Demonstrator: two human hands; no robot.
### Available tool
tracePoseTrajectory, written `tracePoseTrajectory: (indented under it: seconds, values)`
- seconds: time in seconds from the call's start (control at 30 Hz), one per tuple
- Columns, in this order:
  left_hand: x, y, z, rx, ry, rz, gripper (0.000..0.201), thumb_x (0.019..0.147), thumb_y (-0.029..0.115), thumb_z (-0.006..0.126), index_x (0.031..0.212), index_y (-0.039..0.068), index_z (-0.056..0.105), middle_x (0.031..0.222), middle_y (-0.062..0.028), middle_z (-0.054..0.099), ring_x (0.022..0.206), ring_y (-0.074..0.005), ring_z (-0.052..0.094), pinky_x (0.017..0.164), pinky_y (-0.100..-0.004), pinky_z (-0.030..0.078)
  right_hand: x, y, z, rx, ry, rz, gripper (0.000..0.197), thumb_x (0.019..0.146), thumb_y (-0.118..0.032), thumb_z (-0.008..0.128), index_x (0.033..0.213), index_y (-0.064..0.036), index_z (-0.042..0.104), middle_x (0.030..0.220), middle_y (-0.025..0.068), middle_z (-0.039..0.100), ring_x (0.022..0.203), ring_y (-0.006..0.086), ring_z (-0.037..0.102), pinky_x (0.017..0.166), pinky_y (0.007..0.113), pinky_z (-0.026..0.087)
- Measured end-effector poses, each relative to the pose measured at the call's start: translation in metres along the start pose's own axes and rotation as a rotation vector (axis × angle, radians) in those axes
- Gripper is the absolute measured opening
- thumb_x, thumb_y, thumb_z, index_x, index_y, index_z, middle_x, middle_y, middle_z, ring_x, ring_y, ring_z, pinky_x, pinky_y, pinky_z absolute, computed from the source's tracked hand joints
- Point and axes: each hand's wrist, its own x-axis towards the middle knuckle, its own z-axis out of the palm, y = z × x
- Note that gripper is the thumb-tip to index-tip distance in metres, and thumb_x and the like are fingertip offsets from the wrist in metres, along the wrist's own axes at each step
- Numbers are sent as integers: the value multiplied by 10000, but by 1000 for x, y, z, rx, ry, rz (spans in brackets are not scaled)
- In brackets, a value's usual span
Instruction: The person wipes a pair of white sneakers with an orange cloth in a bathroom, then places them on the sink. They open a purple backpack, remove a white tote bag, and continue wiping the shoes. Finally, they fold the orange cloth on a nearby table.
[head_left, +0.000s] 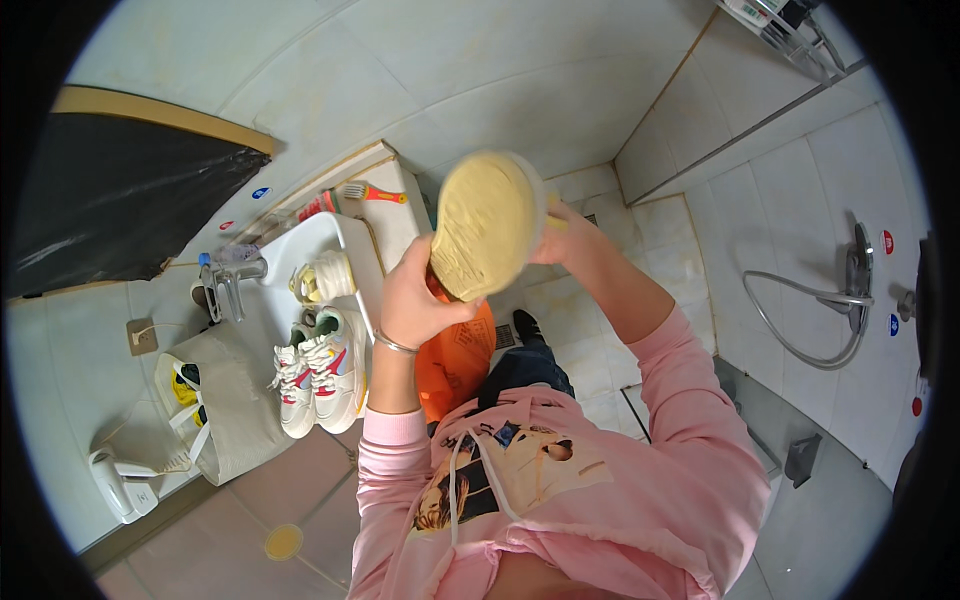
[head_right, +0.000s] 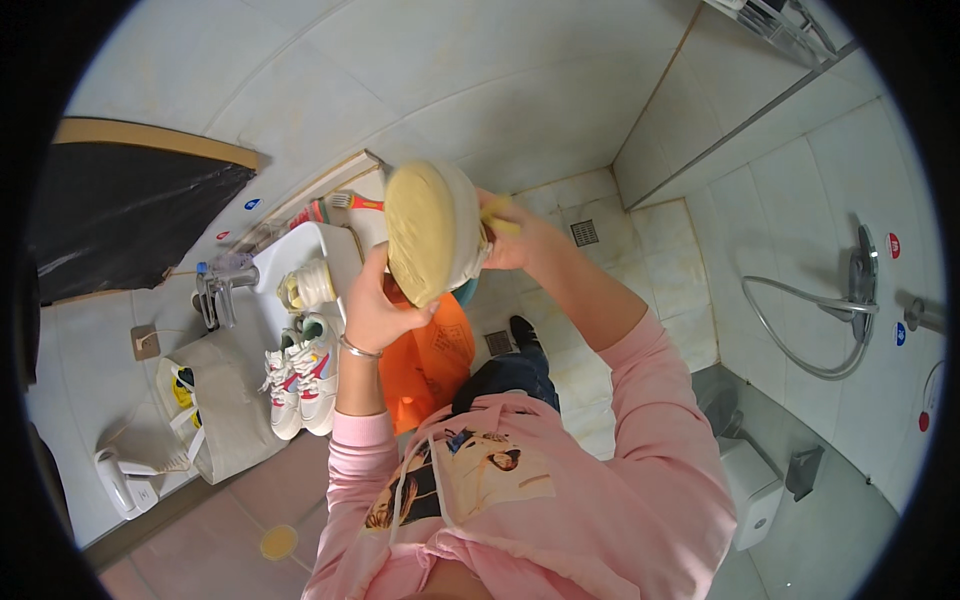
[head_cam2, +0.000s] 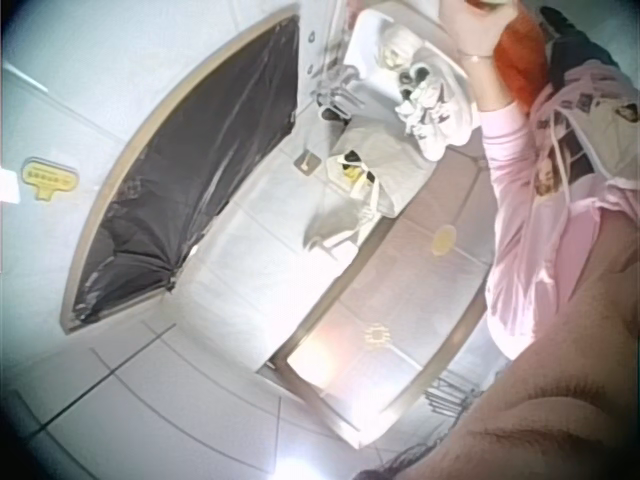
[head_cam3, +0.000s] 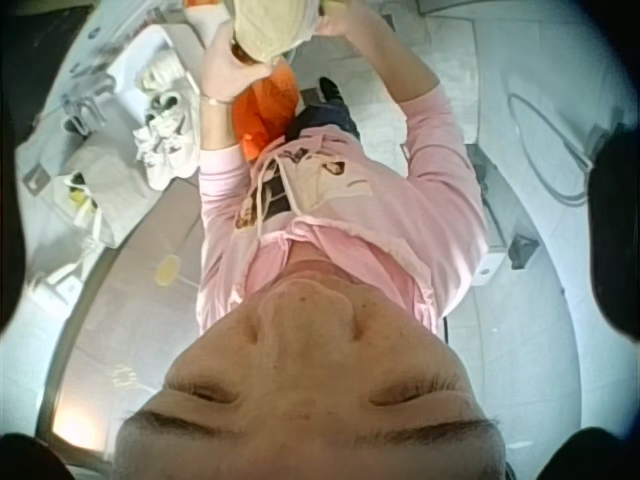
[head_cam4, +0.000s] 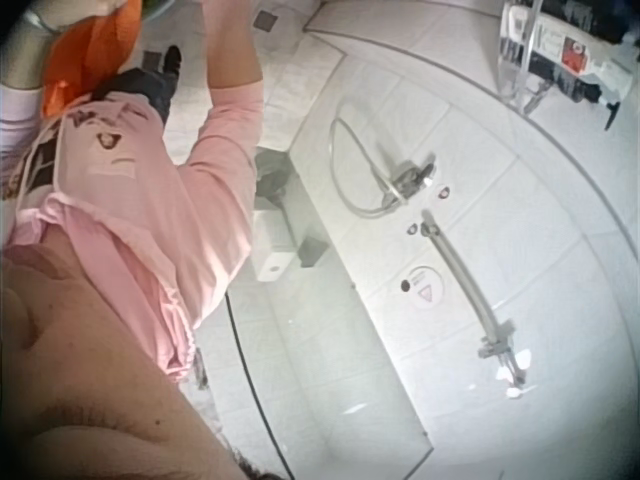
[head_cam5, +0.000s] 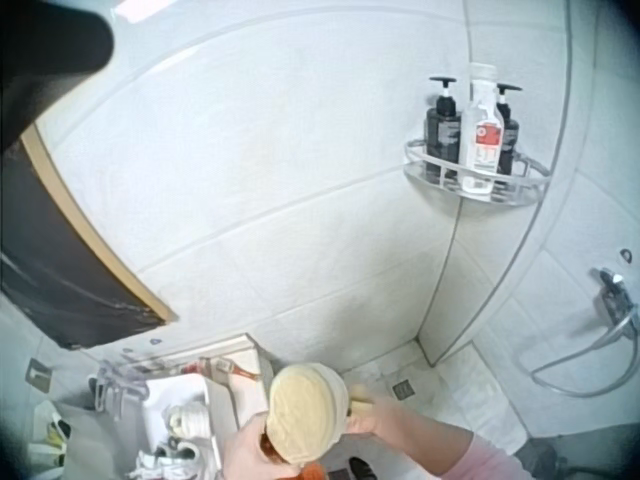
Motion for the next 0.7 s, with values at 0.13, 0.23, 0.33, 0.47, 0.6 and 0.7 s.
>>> tracePoseTrajectory:
  seconds: [0.13,0.23,0.33,0.47,0.6,0.7]
  values:
    - [-2,2,-3,225,-25,57,671,542,271,808,1119,35,562,984,-133,644,898,-282,649,790,-336,516,9,9,-7,268,-444,28,274,928,-202,563,1112,0,585,1099,141,656,941,221,680,814,412,584]
    - [-4,-2,-3,325,-81,42,694,526,296,797,1127,48,553,980,-157,637,901,-332,633,780,-357,516,5,19,-17,314,-238,161,255,909,-145,577,1097,26,591,1072,158,660,909,224,688,783,389,595]
    - [-3,-10,0,336,-120,-15,709,523,289,790,1144,54,543,988,-156,637,922,-331,628,789,-364,512,2,21,-27,86,-123,135,246,891,-110,589,1096,26,593,1069,159,661,903,235,689,791,385,592]
    - [6,-14,8,292,-107,28,692,526,261,780,1142,52,545,1019,-148,631,939,-316,623,798,-350,507,2,25,-42,100,-78,17,247,907,-109,559,1137,-25,594,1105,125,651,978,226,663,808,376,573]
    - [16,-8,14,318,-132,72,690,532,227,769,1159,40,548,1033,-144,621,949,-293,621,822,-338,501,8,35,-57,-34,-16,-213,249,952,-274,530,1091,-86,617,1013,25,663,835,146,640,711,303,545]
    - [22,-1,20,343,-136,101,672,534,259,775,1137,69,548,1026,-128,616,902,-317,621,765,-362,511,12,35,-73,-92,-152,-340,298,982,-360,490,1064,-109,629,958,-12,676,785,91,640,683,263,541]
